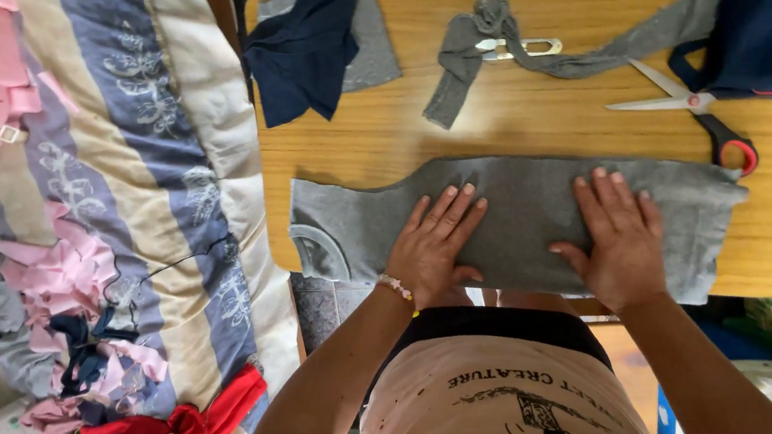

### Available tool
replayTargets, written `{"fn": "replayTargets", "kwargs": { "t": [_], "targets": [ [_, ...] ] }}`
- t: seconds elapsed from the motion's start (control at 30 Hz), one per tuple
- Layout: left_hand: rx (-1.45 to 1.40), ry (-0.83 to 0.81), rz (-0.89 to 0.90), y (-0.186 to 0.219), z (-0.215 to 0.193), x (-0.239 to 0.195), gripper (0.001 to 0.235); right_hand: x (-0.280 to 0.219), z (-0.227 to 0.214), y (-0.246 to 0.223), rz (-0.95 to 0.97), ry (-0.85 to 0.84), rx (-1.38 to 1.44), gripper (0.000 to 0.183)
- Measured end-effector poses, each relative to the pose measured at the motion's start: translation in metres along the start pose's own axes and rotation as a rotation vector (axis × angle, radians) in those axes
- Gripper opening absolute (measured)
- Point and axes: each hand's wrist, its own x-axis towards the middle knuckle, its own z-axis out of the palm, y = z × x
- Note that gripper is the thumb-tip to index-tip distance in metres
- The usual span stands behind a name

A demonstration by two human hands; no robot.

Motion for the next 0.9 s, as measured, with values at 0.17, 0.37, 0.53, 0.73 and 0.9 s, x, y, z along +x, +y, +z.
{"fn": "replayTargets", "kwargs": {
  "t": [0.17, 0.37, 0.53, 0.73, 0.9],
  "targets": [
    [0.049, -0.042, -0.205, -0.013, -0.017, -0.004, 0.125, -0.010, -0.003, 0.016, -0.008, -0.003, -0.028, 0.104],
    [0.038, 0.024, -0.167, -0.026, -0.014, -0.015, 0.133, -0.009, 0.001, 0.015, -0.026, 0.025, -0.006, 0.106],
    [0.080, 0.065, -0.122, -0.028, -0.031, -0.017, 0.130, -0.008, -0.001, 0.012, 0.020, 0.049, -0.103, 0.106],
    [0.081, 0.013, -0.149, -0.031, -0.031, -0.012, 0.130, 0.017, -0.027, 0.034, 0.209, 0.209, -0.109, 0.084],
    [0.116, 0.023, -0.169, -0.013, -0.040, 0.006, 0.127, 0.057, -0.058, 0.144, 0.443, 0.545, -0.034, 0.047]
  ]
}}
